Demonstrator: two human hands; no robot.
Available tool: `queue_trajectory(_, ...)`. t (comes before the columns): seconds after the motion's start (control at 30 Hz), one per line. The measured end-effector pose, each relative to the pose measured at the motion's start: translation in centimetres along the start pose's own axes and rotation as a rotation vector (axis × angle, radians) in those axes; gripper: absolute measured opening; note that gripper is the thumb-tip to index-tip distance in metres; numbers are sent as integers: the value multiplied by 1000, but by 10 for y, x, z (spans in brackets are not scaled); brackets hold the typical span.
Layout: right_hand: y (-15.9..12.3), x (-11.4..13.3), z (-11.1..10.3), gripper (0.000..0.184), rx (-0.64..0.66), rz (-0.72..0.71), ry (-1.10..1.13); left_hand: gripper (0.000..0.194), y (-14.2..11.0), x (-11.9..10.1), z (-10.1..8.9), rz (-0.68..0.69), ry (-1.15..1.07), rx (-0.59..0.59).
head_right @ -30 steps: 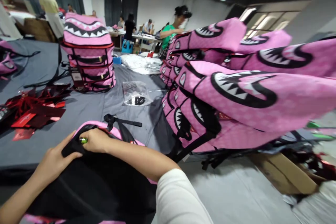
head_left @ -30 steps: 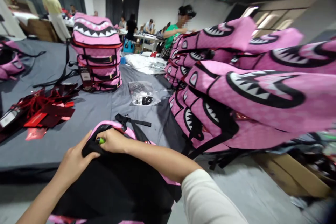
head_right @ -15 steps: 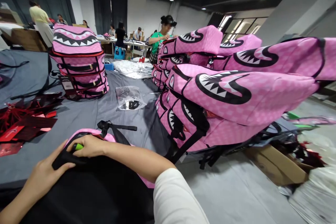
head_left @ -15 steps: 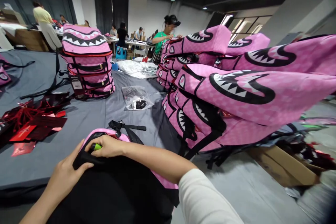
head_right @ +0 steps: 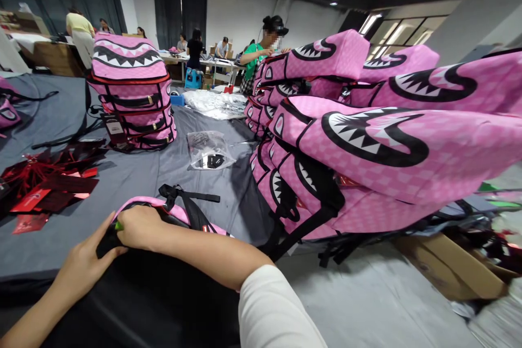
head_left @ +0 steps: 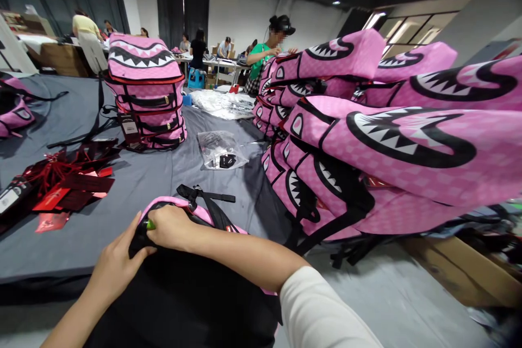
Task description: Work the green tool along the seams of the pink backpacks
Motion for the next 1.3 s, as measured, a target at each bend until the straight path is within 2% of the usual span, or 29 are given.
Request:
queue_trajectory(0.13, -4, -6, -3, 19, -38, 34, -4, 77, -2, 2, 3, -7, -6, 19)
queue_trajectory(0.33, -6, -10, 4, 20, -99, -87, -60, 77, -1, -3, 1, -21, -73, 7)
queue_trajectory(0.47, -6, -8, 5, 21, -129, -224, 20, 76, -1, -5, 2, -39, -79, 17)
queue_trajectory(0.57, -5, -12, 6, 19, -111, -272, 37, 78, -2, -5, 4, -61, -83, 27)
queue_trajectory(0.7, -9, -13, 12, 16, -47, -353, -122, 78, -1, -5, 6, -77, -98, 45)
queue_trajectory(0.83, -15, -9, 18, 14, -77, -414, -373, 78, -2, -4, 8, -77, -116, 60)
queue_trajectory(0.93, -14, -4, 20, 15, -83, -457, -409, 79, -3, 1, 7, -88, -103, 39)
queue_trajectory(1.03, -13, -1, 20, 15, -34, -495, -408, 79, -2, 4, 5, -83, -69, 26)
queue_trajectory(1.3, -18, 3, -2, 20, 86, -365, -230, 77, -4, 11, -2, 6, 68, -33)
Point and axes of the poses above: each hand's wrist, its own y-axis towards the middle knuckle, its own z-axis out of the palm, x = y × z, the point moved 8 cm from there along y, towards the middle knuckle, and after that the axes turned 3 degrees about -z, right-handed, at the moved point
